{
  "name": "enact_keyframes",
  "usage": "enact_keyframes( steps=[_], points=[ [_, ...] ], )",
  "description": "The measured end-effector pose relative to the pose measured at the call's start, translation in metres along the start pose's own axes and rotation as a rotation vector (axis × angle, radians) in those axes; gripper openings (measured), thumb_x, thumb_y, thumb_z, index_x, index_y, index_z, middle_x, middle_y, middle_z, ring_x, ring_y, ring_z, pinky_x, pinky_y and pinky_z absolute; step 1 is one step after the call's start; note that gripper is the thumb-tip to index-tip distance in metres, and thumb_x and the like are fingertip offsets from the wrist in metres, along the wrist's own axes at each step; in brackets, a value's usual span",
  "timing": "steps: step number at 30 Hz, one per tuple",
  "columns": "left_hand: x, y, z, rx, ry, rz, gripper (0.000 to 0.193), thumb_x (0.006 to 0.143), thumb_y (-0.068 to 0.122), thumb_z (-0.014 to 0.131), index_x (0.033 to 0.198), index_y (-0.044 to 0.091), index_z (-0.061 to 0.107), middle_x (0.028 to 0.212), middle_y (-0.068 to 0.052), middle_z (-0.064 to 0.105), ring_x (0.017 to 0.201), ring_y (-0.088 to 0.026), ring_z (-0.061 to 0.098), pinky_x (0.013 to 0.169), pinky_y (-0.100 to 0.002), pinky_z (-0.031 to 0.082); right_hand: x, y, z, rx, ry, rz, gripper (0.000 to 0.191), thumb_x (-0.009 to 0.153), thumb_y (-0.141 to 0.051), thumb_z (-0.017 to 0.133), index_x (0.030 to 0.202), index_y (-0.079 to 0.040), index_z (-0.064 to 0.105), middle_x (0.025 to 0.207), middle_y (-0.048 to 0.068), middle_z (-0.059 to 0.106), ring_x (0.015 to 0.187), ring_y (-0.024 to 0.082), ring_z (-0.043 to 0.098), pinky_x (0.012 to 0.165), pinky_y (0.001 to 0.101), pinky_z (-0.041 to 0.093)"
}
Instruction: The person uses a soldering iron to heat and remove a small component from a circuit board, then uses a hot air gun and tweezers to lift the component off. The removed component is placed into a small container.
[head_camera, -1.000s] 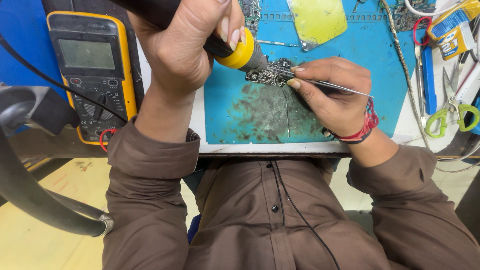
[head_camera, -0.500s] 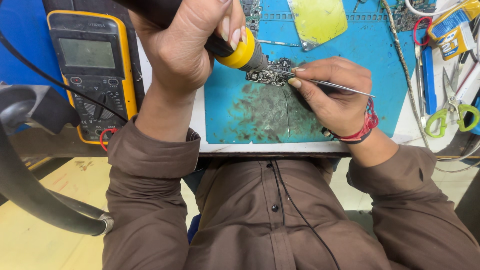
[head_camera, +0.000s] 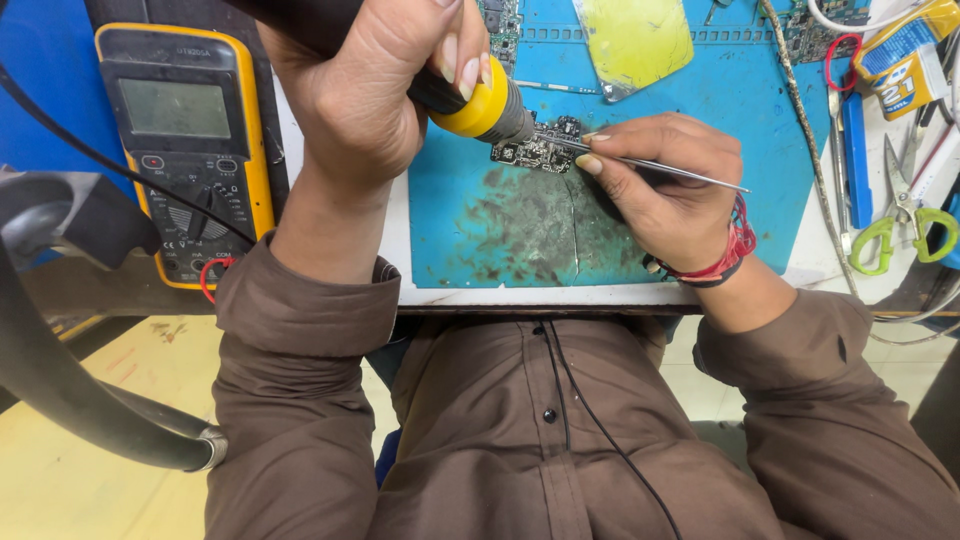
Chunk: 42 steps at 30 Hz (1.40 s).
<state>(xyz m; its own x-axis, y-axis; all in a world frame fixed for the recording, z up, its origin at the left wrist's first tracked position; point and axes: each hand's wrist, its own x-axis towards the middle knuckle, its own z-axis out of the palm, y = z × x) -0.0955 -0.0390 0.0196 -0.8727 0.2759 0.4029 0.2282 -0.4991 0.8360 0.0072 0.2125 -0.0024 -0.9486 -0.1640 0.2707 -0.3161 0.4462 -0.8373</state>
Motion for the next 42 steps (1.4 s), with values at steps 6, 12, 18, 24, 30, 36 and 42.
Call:
enact_keyframes(
  steps=[6, 12, 18, 24, 30, 36, 42],
  points=[
    [-0.0044, 0.0008, 0.0003, -0.140, 0.039, -0.065, 0.023, 0.119, -0.003, 0.060, 0.096, -0.007, 0.059, 0.075, -0.015, 0.055, 0.064, -0.028, 0.058, 0.059, -0.036, 0.046, -0.0005, -0.0006, -0.0007, 0.007, -0.008, 0.003, 0.017, 0.099, -0.001, 0.086, 0.111, 0.000, 0.075, 0.105, 0.014, 0.076, 0.094, 0.022, 0.075, 0.085, 0.0285, 0.058],
    [-0.0022, 0.0017, 0.0001, -0.092, 0.040, -0.062, 0.015, 0.115, -0.001, 0.060, 0.101, -0.006, 0.060, 0.077, -0.013, 0.056, 0.064, -0.025, 0.060, 0.061, -0.035, 0.050, 0.0001, -0.0022, -0.0001, -0.017, -0.013, -0.018, 0.018, 0.098, -0.001, 0.087, 0.111, 0.000, 0.075, 0.104, 0.014, 0.076, 0.094, 0.023, 0.075, 0.085, 0.0292, 0.057],
    [-0.0020, 0.0019, 0.0001, -0.074, 0.027, -0.050, 0.017, 0.117, 0.000, 0.061, 0.101, -0.007, 0.061, 0.077, -0.013, 0.055, 0.065, -0.026, 0.061, 0.060, -0.035, 0.049, 0.0008, -0.0024, -0.0002, -0.020, -0.019, -0.022, 0.018, 0.098, -0.001, 0.087, 0.111, 0.000, 0.074, 0.103, 0.014, 0.076, 0.094, 0.023, 0.075, 0.084, 0.0292, 0.057],
    [-0.0018, 0.0021, -0.0005, -0.066, 0.008, -0.035, 0.018, 0.117, 0.000, 0.061, 0.101, -0.006, 0.062, 0.078, -0.013, 0.056, 0.066, -0.026, 0.062, 0.060, -0.035, 0.048, 0.0012, -0.0027, 0.0002, -0.024, -0.017, -0.022, 0.018, 0.097, 0.000, 0.086, 0.110, 0.000, 0.074, 0.103, 0.014, 0.076, 0.093, 0.023, 0.075, 0.083, 0.0288, 0.057],
    [-0.0021, 0.0017, -0.0006, -0.084, 0.014, -0.037, 0.015, 0.116, -0.001, 0.060, 0.102, -0.006, 0.061, 0.078, -0.013, 0.056, 0.066, -0.026, 0.062, 0.060, -0.035, 0.048, 0.0006, -0.0029, -0.0003, -0.021, -0.022, -0.016, 0.017, 0.098, 0.000, 0.086, 0.111, 0.000, 0.074, 0.104, 0.014, 0.076, 0.094, 0.023, 0.076, 0.085, 0.0287, 0.057],
    [-0.0033, 0.0014, -0.0019, -0.087, 0.005, -0.038, 0.017, 0.118, -0.003, 0.059, 0.101, -0.006, 0.061, 0.078, -0.014, 0.056, 0.067, -0.027, 0.062, 0.061, -0.036, 0.048, 0.0004, -0.0024, 0.0002, -0.013, -0.017, -0.011, 0.018, 0.098, 0.000, 0.086, 0.111, 0.000, 0.074, 0.104, 0.014, 0.076, 0.094, 0.022, 0.075, 0.084, 0.0284, 0.057],
    [-0.0036, 0.0002, -0.0009, -0.143, 0.018, -0.054, 0.016, 0.117, -0.003, 0.060, 0.101, -0.005, 0.060, 0.079, -0.014, 0.056, 0.065, -0.026, 0.059, 0.060, -0.035, 0.046, 0.0007, -0.0027, 0.0000, -0.003, -0.020, -0.016, 0.018, 0.098, 0.000, 0.086, 0.111, 0.000, 0.074, 0.105, 0.014, 0.076, 0.095, 0.023, 0.076, 0.084, 0.0281, 0.058]
  ],
)
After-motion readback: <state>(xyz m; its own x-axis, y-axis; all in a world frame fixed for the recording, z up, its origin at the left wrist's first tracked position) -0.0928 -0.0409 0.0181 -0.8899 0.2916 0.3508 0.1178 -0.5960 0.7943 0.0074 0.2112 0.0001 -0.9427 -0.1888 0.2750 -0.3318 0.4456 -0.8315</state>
